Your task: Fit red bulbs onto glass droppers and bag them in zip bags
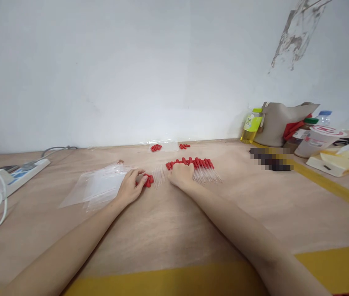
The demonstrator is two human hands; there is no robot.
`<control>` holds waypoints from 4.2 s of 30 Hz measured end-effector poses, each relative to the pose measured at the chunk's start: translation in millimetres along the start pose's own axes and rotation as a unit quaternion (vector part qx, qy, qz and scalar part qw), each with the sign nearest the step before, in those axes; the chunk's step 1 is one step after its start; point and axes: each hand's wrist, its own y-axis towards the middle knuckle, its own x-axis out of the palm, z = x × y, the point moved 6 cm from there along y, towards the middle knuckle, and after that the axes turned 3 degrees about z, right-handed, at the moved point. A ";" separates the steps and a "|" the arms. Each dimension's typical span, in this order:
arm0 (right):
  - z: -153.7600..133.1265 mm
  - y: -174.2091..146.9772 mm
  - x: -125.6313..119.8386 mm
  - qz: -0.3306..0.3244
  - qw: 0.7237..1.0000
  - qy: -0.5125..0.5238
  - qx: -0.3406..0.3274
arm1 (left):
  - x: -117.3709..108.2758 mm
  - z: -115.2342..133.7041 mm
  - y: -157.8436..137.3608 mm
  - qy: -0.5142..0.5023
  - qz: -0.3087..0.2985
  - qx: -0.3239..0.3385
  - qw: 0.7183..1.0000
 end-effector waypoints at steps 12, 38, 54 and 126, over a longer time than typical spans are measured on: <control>5.4 2.3 13.3 -0.023 0.999 0.011 0.022 | 1.6 7.2 -1.1 -0.019 -0.041 0.004 0.999; -36.9 14.3 21.3 -0.087 0.995 -0.024 -0.032 | 21.9 -22.9 24.2 -0.061 -0.105 -0.051 0.991; 52.2 -73.5 -24.5 -0.090 0.940 -0.001 -0.329 | 24.1 -33.5 15.8 -0.252 -0.080 -0.193 0.945; 28.4 -85.4 -29.9 -0.026 0.955 0.087 -0.281 | 16.9 99.8 -20.3 -0.107 -0.123 0.226 0.960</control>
